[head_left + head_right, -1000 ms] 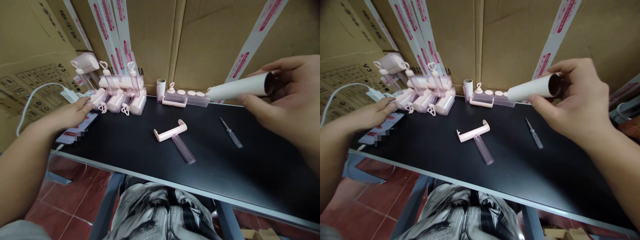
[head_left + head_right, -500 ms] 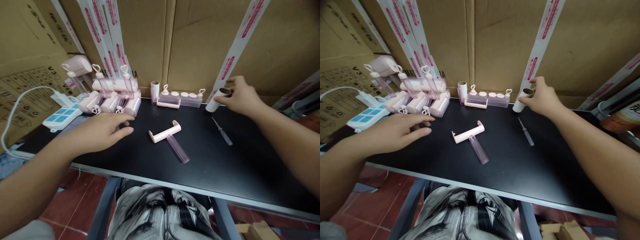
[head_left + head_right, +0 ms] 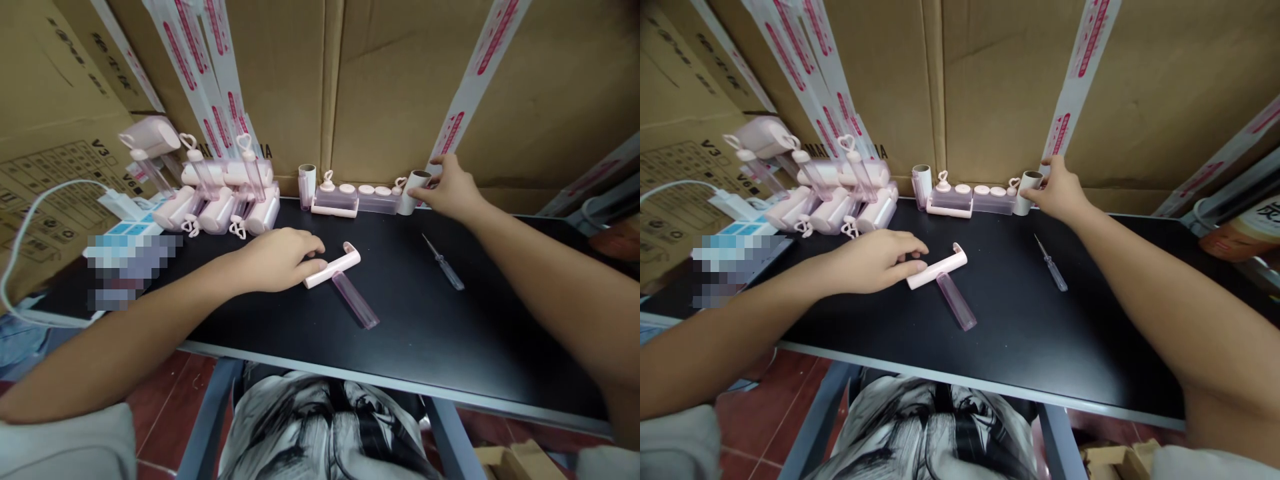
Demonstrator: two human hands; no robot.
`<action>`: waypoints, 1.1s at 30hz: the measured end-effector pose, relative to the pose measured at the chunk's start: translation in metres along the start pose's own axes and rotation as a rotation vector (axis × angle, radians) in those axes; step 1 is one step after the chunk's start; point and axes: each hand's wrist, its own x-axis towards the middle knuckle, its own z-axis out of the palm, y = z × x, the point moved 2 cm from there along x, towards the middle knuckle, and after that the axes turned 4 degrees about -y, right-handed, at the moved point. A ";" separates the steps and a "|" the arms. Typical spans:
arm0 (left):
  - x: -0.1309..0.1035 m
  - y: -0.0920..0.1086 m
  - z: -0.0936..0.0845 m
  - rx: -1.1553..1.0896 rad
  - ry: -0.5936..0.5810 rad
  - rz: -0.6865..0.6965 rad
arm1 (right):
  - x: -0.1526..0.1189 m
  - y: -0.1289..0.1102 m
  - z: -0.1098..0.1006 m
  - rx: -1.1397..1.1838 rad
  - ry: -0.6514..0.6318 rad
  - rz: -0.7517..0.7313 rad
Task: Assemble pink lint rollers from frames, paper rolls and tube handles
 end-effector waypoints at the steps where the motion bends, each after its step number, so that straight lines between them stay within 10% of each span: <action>1: 0.007 0.003 0.002 -0.004 -0.014 0.011 | -0.001 0.002 -0.001 0.001 -0.015 0.002; 10: 0.047 0.011 0.026 -0.206 -0.174 -0.160 | -0.043 -0.022 -0.011 0.071 0.038 -0.061; 15: 0.045 0.009 0.021 -0.480 0.013 -0.134 | -0.108 -0.066 -0.013 -0.181 -0.162 -0.314; 21: 0.029 0.001 0.023 -1.256 0.042 -0.215 | -0.118 -0.011 -0.008 -0.547 -0.305 -0.179; 26: 0.024 -0.010 0.031 -1.451 0.026 -0.236 | -0.112 0.010 0.002 -0.338 -0.496 -0.104; 33: 0.026 -0.005 0.020 -1.410 0.260 0.075 | -0.147 -0.054 -0.018 0.147 -0.373 -0.406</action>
